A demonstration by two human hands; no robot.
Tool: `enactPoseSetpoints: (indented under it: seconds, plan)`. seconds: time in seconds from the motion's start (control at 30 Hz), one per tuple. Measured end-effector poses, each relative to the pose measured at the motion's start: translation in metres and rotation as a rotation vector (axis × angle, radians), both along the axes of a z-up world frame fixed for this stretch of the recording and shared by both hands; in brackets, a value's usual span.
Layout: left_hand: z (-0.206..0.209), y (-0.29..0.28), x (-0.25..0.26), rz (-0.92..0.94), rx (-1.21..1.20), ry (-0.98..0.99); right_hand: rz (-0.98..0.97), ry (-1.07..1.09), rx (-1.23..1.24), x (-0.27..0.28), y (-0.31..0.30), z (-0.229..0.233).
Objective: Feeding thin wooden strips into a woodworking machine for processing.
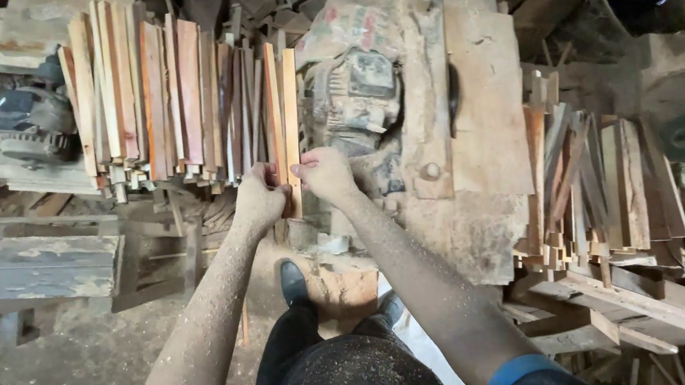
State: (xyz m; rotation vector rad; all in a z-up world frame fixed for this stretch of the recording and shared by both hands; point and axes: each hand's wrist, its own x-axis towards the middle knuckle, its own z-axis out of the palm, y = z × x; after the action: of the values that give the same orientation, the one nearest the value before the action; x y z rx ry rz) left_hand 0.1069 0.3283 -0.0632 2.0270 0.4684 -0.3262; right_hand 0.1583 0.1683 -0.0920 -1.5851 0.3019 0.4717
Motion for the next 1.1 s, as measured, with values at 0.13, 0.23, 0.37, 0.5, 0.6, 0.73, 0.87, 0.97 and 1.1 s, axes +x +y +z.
enactPoseSetpoints:
  seconds: [0.13, 0.23, 0.37, 0.5, 0.6, 0.73, 0.87, 0.97, 1.1]
  plan:
    - [-0.047, 0.036, 0.036, -0.001, 0.073, 0.032, 0.008, 0.037, -0.129, 0.032, 0.039, -0.045]
    - [-0.054, 0.045, 0.059, -0.012, 0.125, 0.097, 0.103, 0.045, -0.416, 0.058, 0.052, -0.091]
    - [-0.067, 0.052, 0.092, -0.091, 0.191, 0.095, 0.152, 0.002, -0.733, 0.091, 0.061, -0.132]
    - [-0.071, 0.047, 0.087, -0.205, 0.304, 0.131, 0.183, -0.118, -0.743, 0.099, 0.063, -0.13]
    - [-0.114, 0.045, 0.061, -0.247, 0.202, 0.019, 0.156, -0.136, -0.708, 0.076, 0.062, -0.105]
    - [-0.036, 0.02, 0.028, -0.209, 0.072, -0.079, 0.108, -0.129, -0.589, 0.026, 0.051, -0.012]
    - [0.055, -0.031, -0.002, -0.222, -0.009, -0.03, -0.023, -0.117, -0.372, -0.02, 0.003, 0.054]
    - [0.077, -0.084, -0.013, -0.326, -0.017, -0.112, -0.141, -0.17, -0.298, -0.046, -0.058, 0.098]
    - [0.098, -0.176, -0.015, -0.456, -0.101, -0.198, -0.325, -0.328, -0.252, -0.071, -0.151, 0.147]
